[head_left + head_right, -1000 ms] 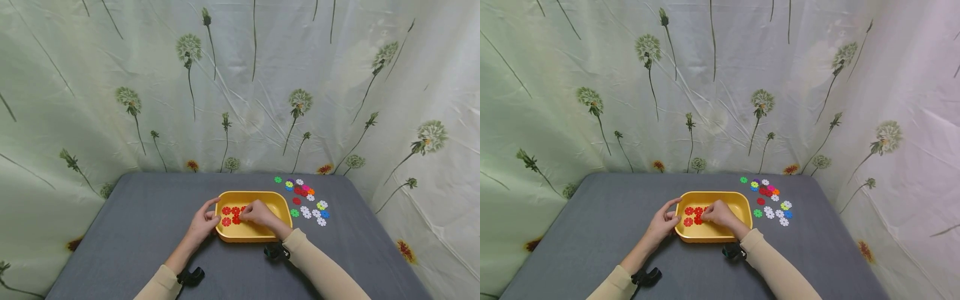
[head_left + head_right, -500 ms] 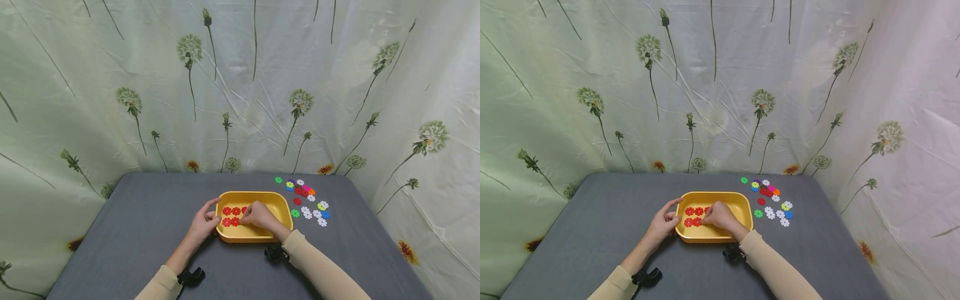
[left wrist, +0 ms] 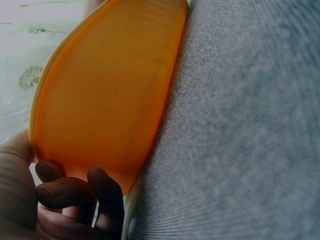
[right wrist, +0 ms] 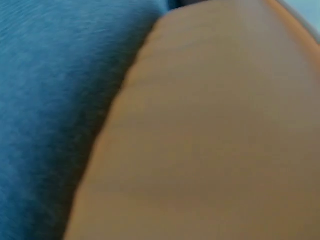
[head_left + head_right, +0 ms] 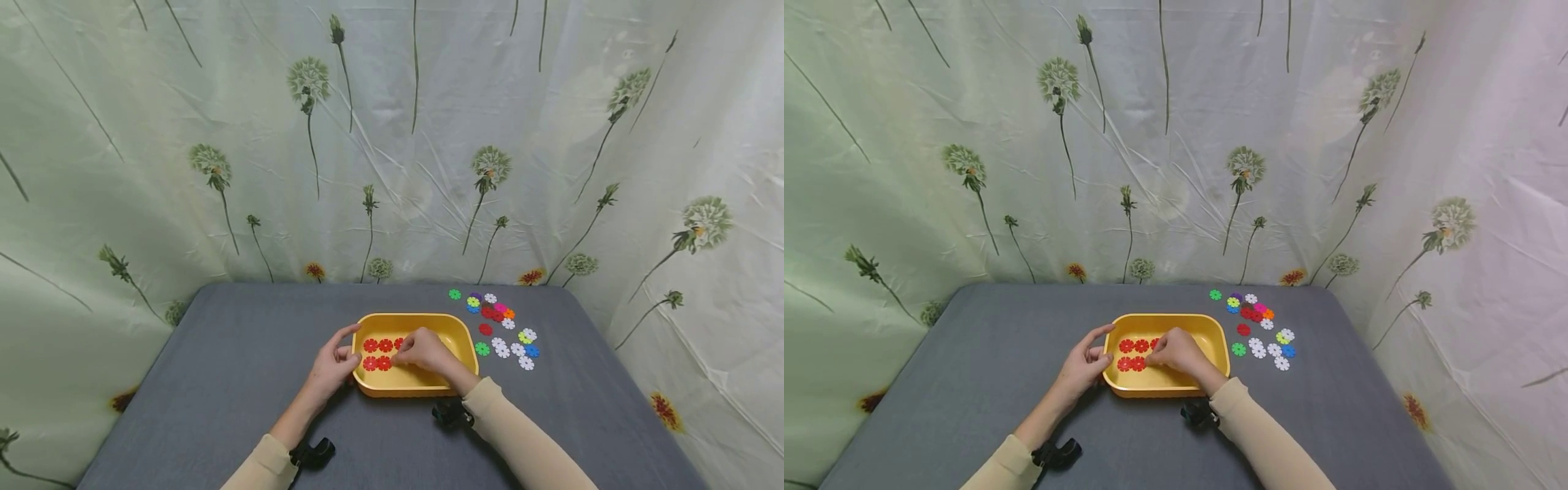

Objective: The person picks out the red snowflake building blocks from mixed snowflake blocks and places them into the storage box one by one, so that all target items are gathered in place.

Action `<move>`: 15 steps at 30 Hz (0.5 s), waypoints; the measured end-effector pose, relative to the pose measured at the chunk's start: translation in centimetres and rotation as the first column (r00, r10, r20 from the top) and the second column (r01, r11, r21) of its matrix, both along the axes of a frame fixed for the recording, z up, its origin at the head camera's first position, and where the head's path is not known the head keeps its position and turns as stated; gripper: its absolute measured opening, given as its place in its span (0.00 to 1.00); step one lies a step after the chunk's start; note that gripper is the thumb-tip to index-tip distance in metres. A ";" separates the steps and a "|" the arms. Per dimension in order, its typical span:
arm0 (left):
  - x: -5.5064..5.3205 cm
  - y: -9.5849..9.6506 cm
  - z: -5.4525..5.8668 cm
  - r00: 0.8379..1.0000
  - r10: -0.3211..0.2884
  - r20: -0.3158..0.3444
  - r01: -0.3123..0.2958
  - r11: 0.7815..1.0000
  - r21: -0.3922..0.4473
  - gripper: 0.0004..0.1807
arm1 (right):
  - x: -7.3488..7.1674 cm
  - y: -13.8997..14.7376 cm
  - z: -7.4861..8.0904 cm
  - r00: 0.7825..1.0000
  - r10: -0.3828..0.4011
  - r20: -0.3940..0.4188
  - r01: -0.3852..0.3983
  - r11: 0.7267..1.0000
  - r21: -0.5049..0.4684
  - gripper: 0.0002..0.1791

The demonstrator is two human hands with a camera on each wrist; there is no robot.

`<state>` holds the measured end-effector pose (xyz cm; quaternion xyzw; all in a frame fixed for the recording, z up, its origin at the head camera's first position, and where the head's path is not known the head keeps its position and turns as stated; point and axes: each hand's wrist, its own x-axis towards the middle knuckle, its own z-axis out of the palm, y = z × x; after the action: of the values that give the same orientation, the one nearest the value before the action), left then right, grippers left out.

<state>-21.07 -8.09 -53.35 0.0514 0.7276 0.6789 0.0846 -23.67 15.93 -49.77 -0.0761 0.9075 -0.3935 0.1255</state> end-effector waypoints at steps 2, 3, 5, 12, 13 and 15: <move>0.0 0.0 0.0 1.000 0.000 0.000 0.000 1.000 0.001 0.34 | 0.0 0.3 0.2 1.000 -0.025 0.000 0.025 0.999 -0.026 0.11; 0.0 0.0 0.0 1.000 0.001 0.002 -0.001 1.000 0.001 0.34 | -0.1 0.5 0.4 0.999 -0.037 -0.003 0.037 0.998 -0.046 0.10; 0.0 0.0 0.0 1.000 -0.001 0.003 0.001 1.000 0.001 0.34 | -0.1 1.0 0.8 0.998 -0.060 -0.014 0.059 0.995 -0.085 0.10; 0.0 0.0 0.1 1.000 0.006 0.005 -0.006 1.000 0.002 0.34 | 0.0 3.9 2.7 0.991 -0.131 -0.023 0.119 0.955 -0.272 0.12; 0.0 0.0 0.1 1.000 0.007 0.006 -0.007 1.000 0.000 0.34 | 0.1 4.4 3.0 0.990 -0.141 -0.025 0.127 0.945 -0.301 0.12; -0.1 0.0 0.1 1.000 0.007 0.006 -0.007 1.000 -0.003 0.34 | 0.2 5.5 3.5 0.984 -0.174 -0.031 0.153 0.926 -0.344 0.13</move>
<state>-21.12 -8.09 -53.26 0.0466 0.7286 0.6781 0.0844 -23.47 21.46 -46.29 -0.0325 0.8324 -0.5511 0.0493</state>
